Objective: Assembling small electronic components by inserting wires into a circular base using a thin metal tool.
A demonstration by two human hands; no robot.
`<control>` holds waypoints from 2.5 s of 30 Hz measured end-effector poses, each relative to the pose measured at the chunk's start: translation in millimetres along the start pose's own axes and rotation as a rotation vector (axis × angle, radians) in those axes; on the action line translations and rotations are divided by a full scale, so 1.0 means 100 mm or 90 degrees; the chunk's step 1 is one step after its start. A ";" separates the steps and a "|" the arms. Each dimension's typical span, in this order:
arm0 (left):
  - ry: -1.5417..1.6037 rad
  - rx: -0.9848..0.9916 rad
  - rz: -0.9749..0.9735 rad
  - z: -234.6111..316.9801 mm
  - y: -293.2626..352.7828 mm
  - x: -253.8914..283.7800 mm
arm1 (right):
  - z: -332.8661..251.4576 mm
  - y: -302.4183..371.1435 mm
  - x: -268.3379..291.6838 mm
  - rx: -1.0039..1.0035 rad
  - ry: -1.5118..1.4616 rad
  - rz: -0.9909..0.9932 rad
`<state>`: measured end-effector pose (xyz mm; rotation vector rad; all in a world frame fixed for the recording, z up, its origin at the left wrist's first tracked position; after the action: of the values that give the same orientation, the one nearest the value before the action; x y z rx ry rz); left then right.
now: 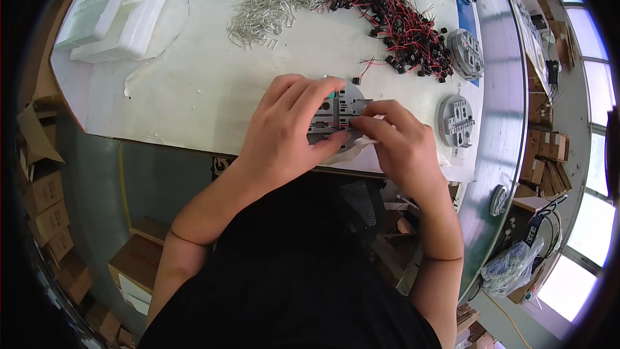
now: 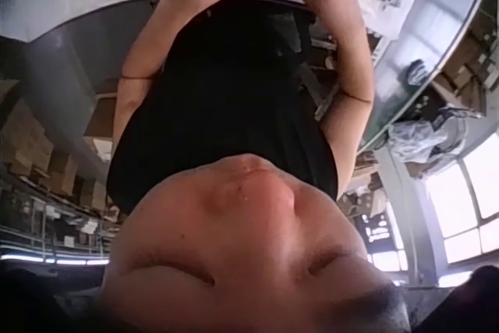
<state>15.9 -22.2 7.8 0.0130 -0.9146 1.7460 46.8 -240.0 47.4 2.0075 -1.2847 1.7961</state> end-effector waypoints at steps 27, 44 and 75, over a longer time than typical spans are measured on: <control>0.167 -0.011 -0.067 0.12 -0.15 0.13 | -0.18 0.12 0.05 -0.237 -0.365 0.186; -0.027 -0.158 -0.035 0.08 -0.11 0.08 | -0.08 0.13 -0.02 -0.277 -0.281 0.103; 0.071 0.073 -0.057 -0.11 -0.04 0.03 | -0.06 -0.13 -0.35 -0.262 -0.957 0.423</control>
<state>23.0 -13.1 3.9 0.0309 -0.7214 1.6966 54.0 -211.2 23.4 2.7324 -2.4998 -0.4020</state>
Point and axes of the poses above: each hand's wrist, its own y-axis away from the middle knuckle, its own x-axis out of the back of the hand, z = x × y, the point moved 1 cm from there along -y, towards the middle knuckle, and after that the axes turned 13 degrees about z, right-handed, at the moved point
